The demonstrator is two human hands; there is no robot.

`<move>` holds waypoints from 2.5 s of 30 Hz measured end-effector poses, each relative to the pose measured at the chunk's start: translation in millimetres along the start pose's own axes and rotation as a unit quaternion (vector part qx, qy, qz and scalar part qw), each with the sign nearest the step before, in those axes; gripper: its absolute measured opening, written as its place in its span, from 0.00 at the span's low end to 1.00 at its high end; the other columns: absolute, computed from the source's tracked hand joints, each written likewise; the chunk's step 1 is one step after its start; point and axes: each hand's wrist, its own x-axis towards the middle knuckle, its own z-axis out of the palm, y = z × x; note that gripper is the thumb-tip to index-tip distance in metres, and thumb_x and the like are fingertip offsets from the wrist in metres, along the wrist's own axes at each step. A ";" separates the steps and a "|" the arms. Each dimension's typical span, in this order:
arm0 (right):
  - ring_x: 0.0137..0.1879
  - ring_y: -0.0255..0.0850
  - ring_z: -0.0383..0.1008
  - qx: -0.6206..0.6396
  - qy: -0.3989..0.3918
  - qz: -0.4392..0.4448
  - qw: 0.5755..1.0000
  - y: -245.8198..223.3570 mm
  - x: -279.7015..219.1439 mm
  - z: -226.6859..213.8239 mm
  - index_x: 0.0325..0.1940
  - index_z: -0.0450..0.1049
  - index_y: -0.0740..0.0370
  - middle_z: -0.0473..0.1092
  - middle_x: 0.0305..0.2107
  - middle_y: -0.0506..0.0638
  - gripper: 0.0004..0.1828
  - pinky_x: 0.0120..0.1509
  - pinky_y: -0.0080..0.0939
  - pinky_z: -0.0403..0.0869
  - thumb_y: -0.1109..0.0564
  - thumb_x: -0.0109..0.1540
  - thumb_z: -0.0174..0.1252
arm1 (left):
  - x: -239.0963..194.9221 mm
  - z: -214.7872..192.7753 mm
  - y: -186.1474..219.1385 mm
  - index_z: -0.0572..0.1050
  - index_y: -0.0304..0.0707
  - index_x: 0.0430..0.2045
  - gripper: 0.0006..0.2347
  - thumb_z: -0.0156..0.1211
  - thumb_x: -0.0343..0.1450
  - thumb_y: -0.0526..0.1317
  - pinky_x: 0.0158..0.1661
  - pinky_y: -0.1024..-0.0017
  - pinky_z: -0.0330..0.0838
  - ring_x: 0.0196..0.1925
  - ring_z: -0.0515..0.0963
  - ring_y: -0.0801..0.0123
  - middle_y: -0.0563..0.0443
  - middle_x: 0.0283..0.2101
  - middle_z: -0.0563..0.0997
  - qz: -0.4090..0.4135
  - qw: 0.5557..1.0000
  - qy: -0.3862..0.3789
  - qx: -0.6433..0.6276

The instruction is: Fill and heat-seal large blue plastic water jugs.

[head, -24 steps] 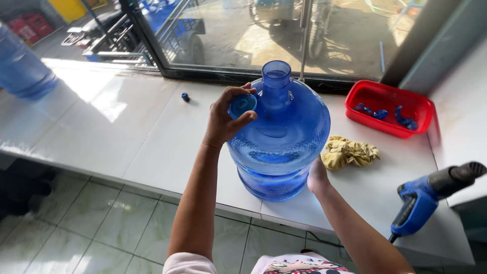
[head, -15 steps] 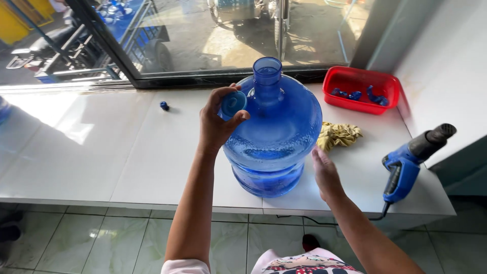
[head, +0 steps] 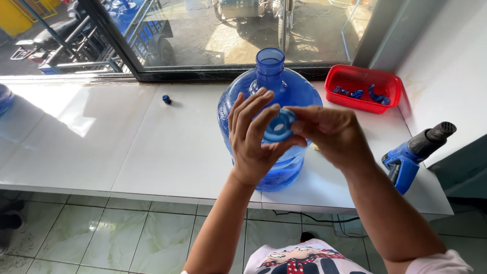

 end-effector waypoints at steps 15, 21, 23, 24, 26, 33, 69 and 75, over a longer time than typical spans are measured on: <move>0.43 0.40 0.80 -0.437 0.033 -0.350 0.828 6.4 169.8 -50.4 0.52 0.84 0.60 0.80 0.39 0.53 0.08 0.51 0.44 0.78 0.60 0.68 0.70 | 74.4 41.4 -86.3 0.65 0.46 0.71 0.23 0.47 0.83 0.56 0.72 0.57 0.71 0.75 0.72 0.53 0.45 0.72 0.71 -0.106 0.993 -0.014 -0.049; 0.56 0.44 0.79 -0.383 -0.102 -0.309 0.865 0.2 145.0 -58.3 0.53 0.82 0.59 0.79 0.47 0.54 0.13 0.62 0.47 0.77 0.56 0.66 0.71 | 67.5 34.2 -67.1 0.75 0.45 0.61 0.13 0.57 0.81 0.42 0.64 0.64 0.77 0.67 0.81 0.57 0.46 0.65 0.79 -0.120 0.985 -0.053 -0.108; 0.59 0.45 0.78 -0.364 -0.112 -0.307 0.872 7.1 141.0 -57.5 0.55 0.81 0.59 0.78 0.50 0.55 0.13 0.65 0.47 0.77 0.57 0.66 0.70 | 69.0 29.0 -58.3 0.76 0.44 0.59 0.15 0.62 0.77 0.39 0.64 0.64 0.77 0.66 0.80 0.57 0.46 0.64 0.79 -0.114 0.988 -0.049 -0.097; 0.62 0.45 0.78 -0.348 -0.120 -0.306 0.878 10.3 139.8 -57.6 0.56 0.79 0.59 0.77 0.53 0.55 0.14 0.67 0.46 0.78 0.57 0.67 0.69 | 70.5 27.1 -54.3 0.76 0.43 0.57 0.17 0.67 0.73 0.36 0.63 0.63 0.77 0.65 0.80 0.57 0.46 0.62 0.79 -0.107 0.989 -0.046 -0.088; 0.63 0.46 0.78 -0.350 -0.112 -0.314 0.875 15.3 138.3 -55.1 0.56 0.79 0.59 0.76 0.54 0.55 0.14 0.68 0.46 0.78 0.57 0.67 0.69 | 68.6 27.6 -55.9 0.76 0.43 0.56 0.18 0.69 0.71 0.35 0.62 0.64 0.77 0.65 0.80 0.57 0.47 0.61 0.79 -0.100 0.991 -0.042 -0.075; 0.66 0.46 0.75 -0.313 -0.063 -0.328 0.889 26.9 131.8 -44.2 0.56 0.77 0.62 0.74 0.55 0.55 0.13 0.71 0.46 0.77 0.60 0.67 0.68 | 68.0 33.8 -63.2 0.76 0.43 0.54 0.18 0.72 0.70 0.32 0.63 0.65 0.78 0.65 0.80 0.56 0.47 0.60 0.78 -0.086 0.993 -0.034 -0.079; 0.86 0.53 0.41 -0.214 0.334 -0.111 0.911 171.4 18.0 83.5 0.83 0.44 0.63 0.44 0.80 0.60 0.44 0.89 0.52 0.43 0.30 0.75 0.35 | -35.6 -55.9 -164.9 0.77 0.33 0.55 0.22 0.57 0.79 0.55 0.70 0.53 0.66 0.70 0.74 0.49 0.36 0.65 0.76 -0.254 0.961 0.004 -0.105; 0.87 0.56 0.40 -0.228 0.273 -0.107 0.928 176.3 3.3 70.5 0.84 0.42 0.60 0.41 0.81 0.61 0.43 0.90 0.57 0.44 0.30 0.75 0.39 | -74.9 -27.2 -79.8 0.62 0.36 0.72 0.25 0.50 0.83 0.52 0.78 0.50 0.51 0.81 0.55 0.47 0.39 0.76 0.64 -0.213 0.973 0.083 0.029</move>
